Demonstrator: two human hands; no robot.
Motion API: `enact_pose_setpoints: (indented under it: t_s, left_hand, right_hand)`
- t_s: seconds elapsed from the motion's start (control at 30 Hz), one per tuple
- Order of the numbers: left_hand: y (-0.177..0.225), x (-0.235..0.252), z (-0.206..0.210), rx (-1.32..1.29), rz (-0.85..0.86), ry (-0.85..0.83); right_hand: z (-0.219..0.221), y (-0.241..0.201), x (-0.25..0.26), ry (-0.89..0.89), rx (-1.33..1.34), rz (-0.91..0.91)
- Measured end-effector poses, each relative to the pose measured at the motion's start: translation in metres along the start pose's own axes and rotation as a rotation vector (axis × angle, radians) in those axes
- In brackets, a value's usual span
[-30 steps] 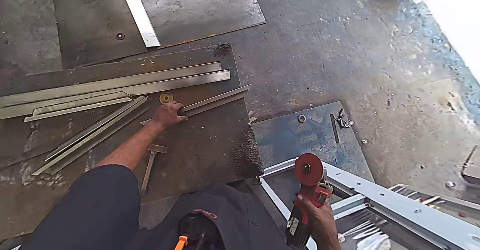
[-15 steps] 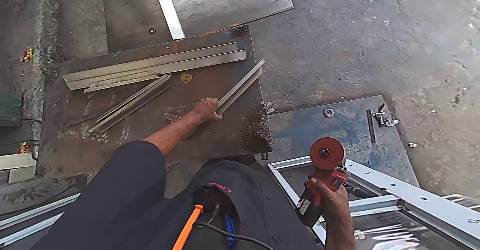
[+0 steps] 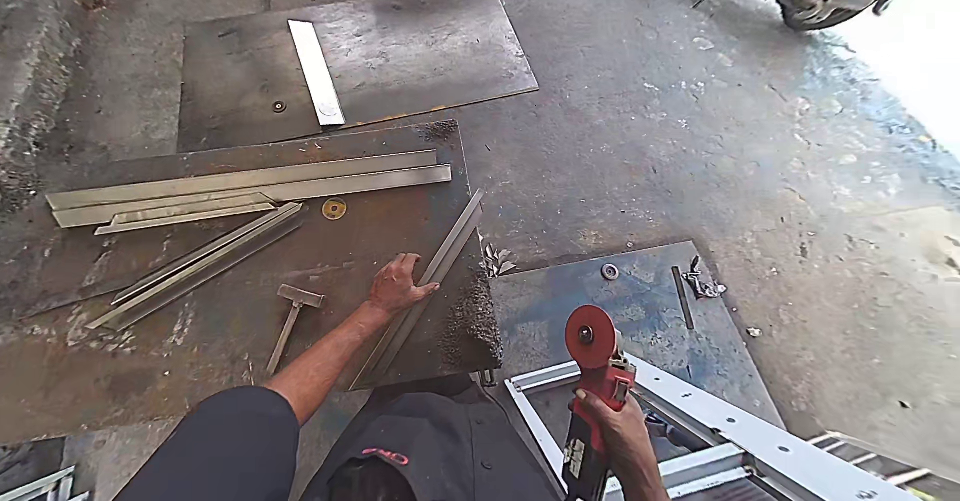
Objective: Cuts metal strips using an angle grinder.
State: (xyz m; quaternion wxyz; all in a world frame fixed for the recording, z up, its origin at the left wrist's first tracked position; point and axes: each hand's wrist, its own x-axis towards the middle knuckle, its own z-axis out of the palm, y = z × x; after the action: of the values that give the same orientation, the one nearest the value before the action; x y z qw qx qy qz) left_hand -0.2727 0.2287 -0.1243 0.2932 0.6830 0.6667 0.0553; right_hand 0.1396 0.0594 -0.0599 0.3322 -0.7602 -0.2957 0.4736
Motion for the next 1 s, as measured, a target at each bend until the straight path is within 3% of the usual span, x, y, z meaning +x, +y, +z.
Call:
enact_pose_setpoints:
  t_s: [0.13, 0.3, 0.6, 1.0]
  left_hand:
    - [0.015, 0.046, 0.016, -0.077, 0.032, 0.052]
    - [0.022, 0.068, 0.043, -0.148, 0.09, 0.198]
    - [0.022, 0.108, 0.035, -0.099, 0.097, 0.206]
    - [0.024, 0.11, 0.035, -0.034, 0.062, 0.231]
  right_hand:
    - [0.023, -0.032, 0.035, -0.023, -0.102, -0.023]
    - [0.055, -0.073, 0.081, -0.061, -0.202, -0.017]
    - [0.119, -0.142, 0.168, -0.177, -0.334, -0.088]
    - [0.169, -0.162, 0.235, -0.288, -0.384, -0.082]
